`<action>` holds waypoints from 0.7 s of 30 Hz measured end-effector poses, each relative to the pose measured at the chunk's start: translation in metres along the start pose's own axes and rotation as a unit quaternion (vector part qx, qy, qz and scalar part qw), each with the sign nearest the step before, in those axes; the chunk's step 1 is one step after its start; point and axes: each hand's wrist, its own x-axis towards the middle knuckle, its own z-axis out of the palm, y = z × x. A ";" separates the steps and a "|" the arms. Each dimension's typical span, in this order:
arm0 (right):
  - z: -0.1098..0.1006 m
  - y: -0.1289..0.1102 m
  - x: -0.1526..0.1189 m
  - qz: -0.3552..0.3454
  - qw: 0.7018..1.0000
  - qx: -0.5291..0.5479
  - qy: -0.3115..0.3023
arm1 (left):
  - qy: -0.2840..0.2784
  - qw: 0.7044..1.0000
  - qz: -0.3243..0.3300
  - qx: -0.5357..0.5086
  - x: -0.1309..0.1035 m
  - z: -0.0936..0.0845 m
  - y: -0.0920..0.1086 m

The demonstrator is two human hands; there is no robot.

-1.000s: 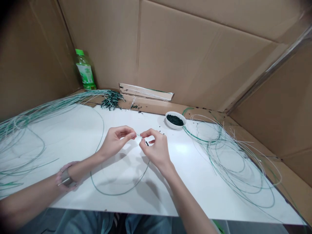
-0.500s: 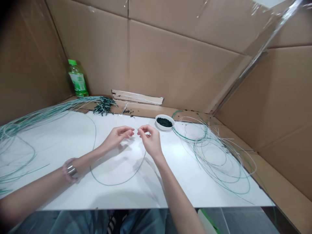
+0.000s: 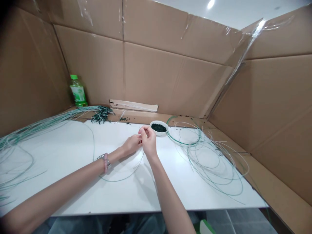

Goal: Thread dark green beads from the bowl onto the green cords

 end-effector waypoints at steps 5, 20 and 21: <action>0.000 0.002 0.000 -0.006 1.000 -0.020 -0.002 | 0.005 0.999 0.016 -0.031 -0.001 0.003 -0.008; 0.017 0.002 -0.022 -0.024 0.987 -0.153 -0.046 | 0.130 0.811 -0.121 -0.557 -0.050 -0.052 -0.003; 0.019 0.002 -0.025 -0.021 0.986 -0.153 -0.055 | 0.140 0.779 -0.135 -0.596 -0.055 -0.055 -0.003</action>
